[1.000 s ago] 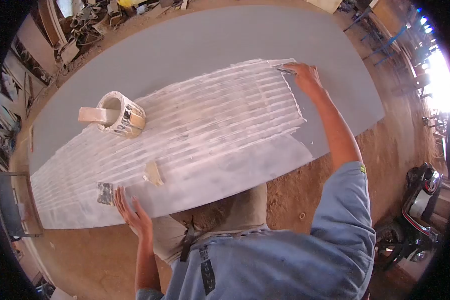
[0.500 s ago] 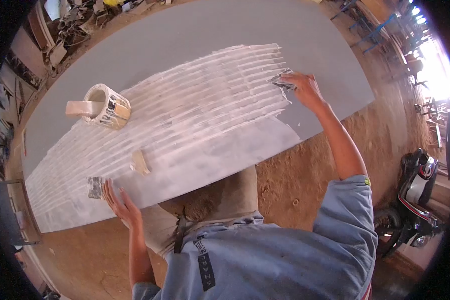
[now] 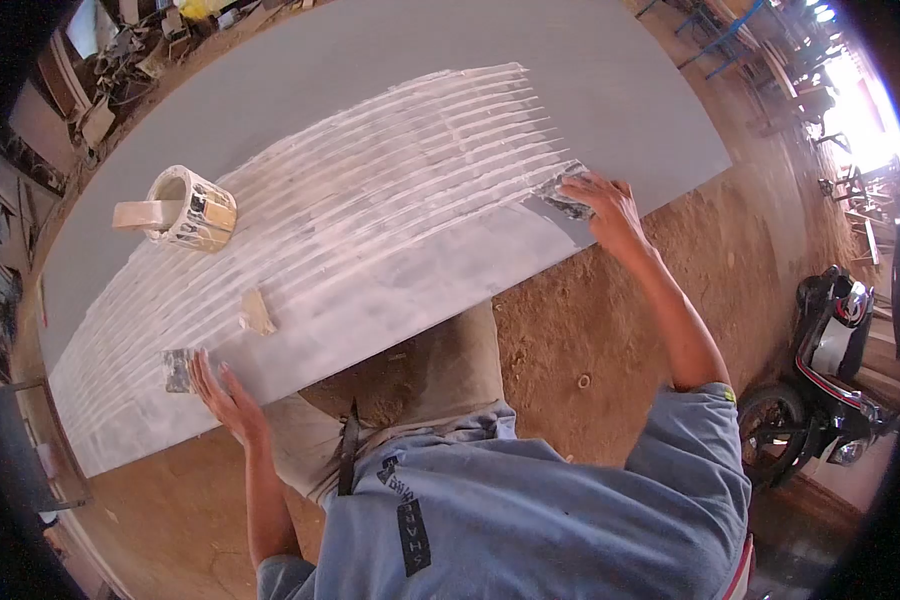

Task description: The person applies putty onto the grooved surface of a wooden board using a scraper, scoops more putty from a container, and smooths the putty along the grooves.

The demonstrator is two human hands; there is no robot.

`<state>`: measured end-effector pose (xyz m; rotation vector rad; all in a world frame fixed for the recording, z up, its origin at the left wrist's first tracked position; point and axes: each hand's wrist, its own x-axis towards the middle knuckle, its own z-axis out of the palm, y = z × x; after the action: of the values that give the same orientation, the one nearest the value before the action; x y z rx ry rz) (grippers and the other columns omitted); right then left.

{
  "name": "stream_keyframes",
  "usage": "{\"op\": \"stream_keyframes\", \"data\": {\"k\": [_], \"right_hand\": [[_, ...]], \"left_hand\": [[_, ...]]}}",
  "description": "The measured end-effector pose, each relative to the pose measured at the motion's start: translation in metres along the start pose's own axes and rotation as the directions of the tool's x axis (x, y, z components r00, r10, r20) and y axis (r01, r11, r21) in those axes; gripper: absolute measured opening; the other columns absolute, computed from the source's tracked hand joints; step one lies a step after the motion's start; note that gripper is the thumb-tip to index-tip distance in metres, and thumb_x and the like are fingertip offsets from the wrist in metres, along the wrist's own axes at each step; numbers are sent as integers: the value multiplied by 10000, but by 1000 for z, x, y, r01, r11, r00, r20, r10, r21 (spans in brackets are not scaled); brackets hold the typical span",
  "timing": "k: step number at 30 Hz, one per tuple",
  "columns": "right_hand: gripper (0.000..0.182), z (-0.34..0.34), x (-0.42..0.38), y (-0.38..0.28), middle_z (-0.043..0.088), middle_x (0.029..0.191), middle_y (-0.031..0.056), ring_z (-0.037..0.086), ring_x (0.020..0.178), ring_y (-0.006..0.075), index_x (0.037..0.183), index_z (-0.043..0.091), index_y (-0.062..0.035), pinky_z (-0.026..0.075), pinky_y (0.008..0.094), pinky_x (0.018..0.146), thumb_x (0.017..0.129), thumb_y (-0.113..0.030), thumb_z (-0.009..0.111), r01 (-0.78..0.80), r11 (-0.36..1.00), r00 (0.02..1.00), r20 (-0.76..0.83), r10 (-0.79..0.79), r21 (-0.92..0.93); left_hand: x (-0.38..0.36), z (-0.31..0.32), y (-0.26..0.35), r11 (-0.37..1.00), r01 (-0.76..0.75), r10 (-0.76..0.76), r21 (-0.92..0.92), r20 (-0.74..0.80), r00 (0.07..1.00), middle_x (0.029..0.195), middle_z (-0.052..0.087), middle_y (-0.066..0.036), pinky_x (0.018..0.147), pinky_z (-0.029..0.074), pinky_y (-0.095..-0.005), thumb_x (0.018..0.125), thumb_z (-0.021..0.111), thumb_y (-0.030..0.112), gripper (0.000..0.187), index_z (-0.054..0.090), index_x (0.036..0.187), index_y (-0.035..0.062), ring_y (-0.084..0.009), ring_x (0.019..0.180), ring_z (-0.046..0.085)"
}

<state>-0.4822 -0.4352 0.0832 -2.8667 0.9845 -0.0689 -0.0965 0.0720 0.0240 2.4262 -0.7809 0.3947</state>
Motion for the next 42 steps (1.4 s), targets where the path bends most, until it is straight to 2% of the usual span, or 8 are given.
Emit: {"op": "stream_keyframes", "data": {"k": [7, 9, 12, 19, 21, 24, 30, 42], "right_hand": [[729, -10, -31, 13, 569, 1458, 11, 454, 1400, 246, 1350, 639, -178, 305, 438, 1129, 713, 156, 520, -68, 997, 998, 0, 68, -41], [715, 0, -33, 25, 546, 1476, 1, 433, 1409, 238, 1380, 603, -187, 301, 455, 1162, 738, 123, 544, -47, 992, 984, -174, 25, -118], [710, 17, -30, 46, 540, 1480, 19, 420, 1423, 242, 1398, 580, -176, 310, 469, 1169, 752, 116, 545, -46, 989, 975, -222, 14, -139], [673, 12, -67, 47, 557, 1457, 52, 489, 1368, 272, 1405, 569, -175, 352, 492, 1146, 772, 55, 586, -114, 979, 983, -161, 87, -169], [624, 6, -65, 48, 630, 1350, 85, 567, 1266, 290, 1391, 583, -188, 398, 479, 1102, 791, -22, 634, -372, 877, 925, -196, 324, -305], [528, -1, -36, 69, 686, 1223, 110, 607, 1178, 297, 1352, 610, -173, 449, 458, 1036, 832, -83, 620, -525, 817, 851, -183, 493, -239], [344, -6, 20, 79, 701, 1147, 168, 637, 1100, 364, 1197, 680, -111, 490, 499, 951, 902, -219, 540, -644, 763, 764, -78, 640, -49], [321, 8, 12, -79, 687, 1048, 222, 656, 1022, 405, 1099, 690, -69, 504, 532, 903, 893, -277, 557, -580, 815, 815, 2, 580, 1]], "left_hand": [[1, 2, -4, 999, 37, -37, -37, -8, 999, 1501, 455, -219, 1188, 251, -499, 1058, 475, 246, 455, 491, 1433, -11, -384, 1428, 368], [-1, 0, -4, 999, 28, -27, -30, 4, 1000, 1506, 450, -218, 1188, 248, -500, 1060, 474, 250, 455, 492, 1437, -4, -383, 1435, 359], [2, -2, -1, 999, 20, -18, -33, 48, 999, 1534, 420, -203, 1187, 250, -497, 1063, 470, 250, 456, 483, 1448, 8, -371, 1455, 329], [3, -10, -7, 986, 59, -45, -158, 89, 995, 1579, 358, -173, 1195, 242, -500, 1063, 467, 208, 443, 464, 1466, 25, -344, 1485, 281], [1, -8, -14, 991, 45, -30, -129, 123, 992, 1579, 357, -175, 1196, 241, -501, 1061, 471, 199, 439, 468, 1464, 24, -343, 1486, 281], [3, -2, -23, 991, -60, 72, -117, 103, 992, 1572, 372, -172, 1197, 241, -502, 1054, 486, 186, 437, 476, 1459, 24, -344, 1489, 278], [2, -4, -17, 991, -72, 79, -109, 69, 994, 1545, 422, -159, 1198, 245, -504, 1051, 485, 172, 425, 487, 1450, 25, -356, 1482, 298], [6, -15, -1, 992, -69, 76, -110, 66, 995, 1521, 466, -135, 1186, 288, -501, 1032, 526, 177, 436, 501, 1441, 28, -350, 1453, 356]]}}
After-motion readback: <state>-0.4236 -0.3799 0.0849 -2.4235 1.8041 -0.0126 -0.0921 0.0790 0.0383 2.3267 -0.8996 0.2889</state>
